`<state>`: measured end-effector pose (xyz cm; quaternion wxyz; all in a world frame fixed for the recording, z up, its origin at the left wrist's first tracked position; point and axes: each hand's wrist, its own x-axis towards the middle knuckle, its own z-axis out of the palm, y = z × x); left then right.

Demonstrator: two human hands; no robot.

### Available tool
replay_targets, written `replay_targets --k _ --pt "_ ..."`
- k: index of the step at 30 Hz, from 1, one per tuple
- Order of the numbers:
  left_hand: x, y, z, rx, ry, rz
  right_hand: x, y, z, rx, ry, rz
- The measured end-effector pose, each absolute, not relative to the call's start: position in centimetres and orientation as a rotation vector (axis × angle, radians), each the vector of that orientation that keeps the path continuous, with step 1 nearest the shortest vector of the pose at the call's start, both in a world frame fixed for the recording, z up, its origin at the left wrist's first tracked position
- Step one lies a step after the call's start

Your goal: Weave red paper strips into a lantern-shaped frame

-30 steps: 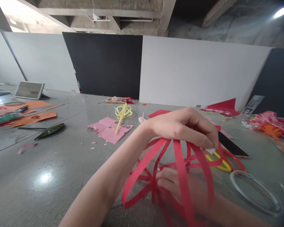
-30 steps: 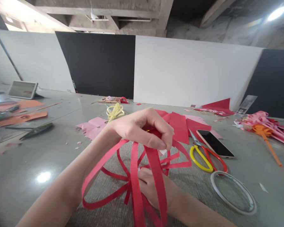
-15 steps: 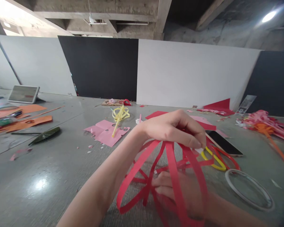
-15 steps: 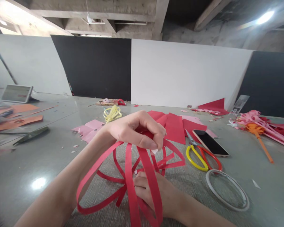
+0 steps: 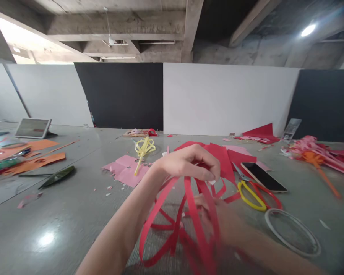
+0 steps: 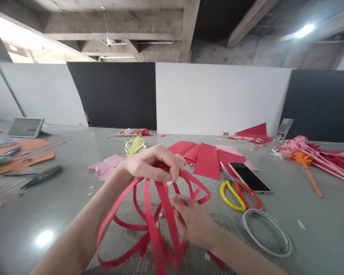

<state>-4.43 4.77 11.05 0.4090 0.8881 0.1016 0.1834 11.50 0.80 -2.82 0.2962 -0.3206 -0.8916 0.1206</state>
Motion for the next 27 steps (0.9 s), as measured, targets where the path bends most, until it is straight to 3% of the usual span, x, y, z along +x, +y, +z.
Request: replay_targets --k 6,11,16,27 --pt "-4.8 4.8 11.4 2.356 0.452 0.462 14.2 0.7 3.0 -0.881 -2.548 0.250" --pt "-4.0 5.0 11.3 2.509 0.599 0.406 16.4 0.4 7.0 -1.015 -2.131 0.506" --pt "-2.7 4.8 10.4 2.592 0.688 0.371 15.3 0.7 6.2 -0.967 -1.832 0.749" --pt "-3.4 4.5 11.1 2.611 0.725 0.435 16.1 1.9 5.6 -0.967 -1.743 0.649"
